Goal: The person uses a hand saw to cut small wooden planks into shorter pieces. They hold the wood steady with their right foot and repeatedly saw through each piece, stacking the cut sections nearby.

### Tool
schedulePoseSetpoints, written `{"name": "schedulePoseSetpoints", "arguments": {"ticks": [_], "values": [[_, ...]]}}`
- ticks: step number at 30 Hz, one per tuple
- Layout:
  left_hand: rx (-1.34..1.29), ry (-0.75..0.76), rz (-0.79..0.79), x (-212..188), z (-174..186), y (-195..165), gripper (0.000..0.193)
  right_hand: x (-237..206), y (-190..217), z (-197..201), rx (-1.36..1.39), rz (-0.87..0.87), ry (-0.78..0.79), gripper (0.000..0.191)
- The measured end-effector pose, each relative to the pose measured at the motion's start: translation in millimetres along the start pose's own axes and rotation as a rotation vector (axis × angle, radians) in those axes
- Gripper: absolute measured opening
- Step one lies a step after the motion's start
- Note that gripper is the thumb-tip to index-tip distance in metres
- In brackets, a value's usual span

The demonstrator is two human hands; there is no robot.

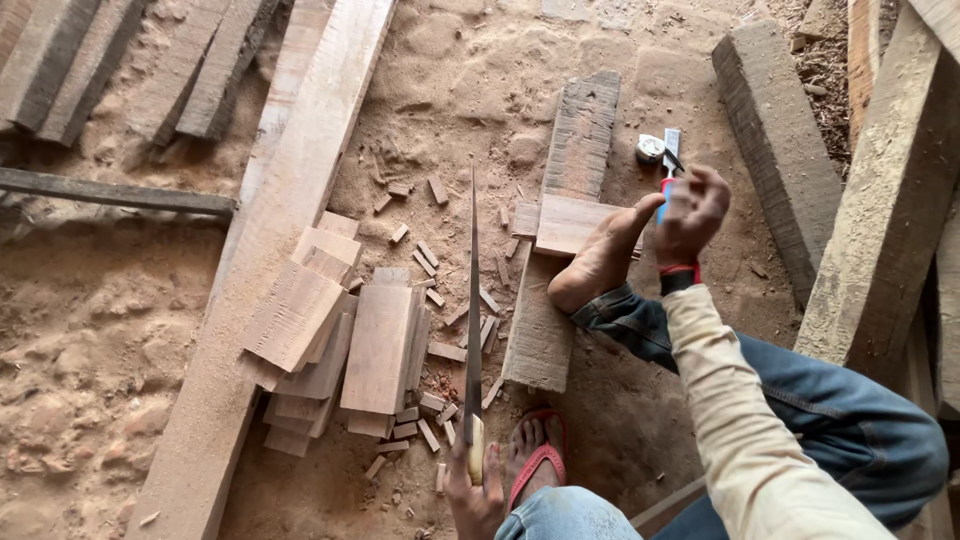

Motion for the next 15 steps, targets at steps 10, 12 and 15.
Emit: {"name": "schedulePoseSetpoints", "arguments": {"ticks": [10, 12, 15], "values": [[-0.013, 0.105, -0.391, 36, -11, -55, 0.055, -22, 65, -123, -0.686, -0.179, 1.118, 0.122], [0.049, 0.077, -0.598, 38, -11, -60, 0.056, -30, 57, -132, -0.745, -0.050, 0.997, 0.111], [0.176, 0.083, -0.371, 45, -10, -50, 0.057, -41, 48, -134, -0.796, 0.025, 0.959, 0.108]]}}
Point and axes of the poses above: each hand's wrist, its own x-axis towards the middle knuckle, its own z-axis out of the back of the hand, y = z × x, the point moved 2 cm from there along x, towards the middle knuckle, and after that the axes turned 13 degrees about y, right-handed, at the moved point
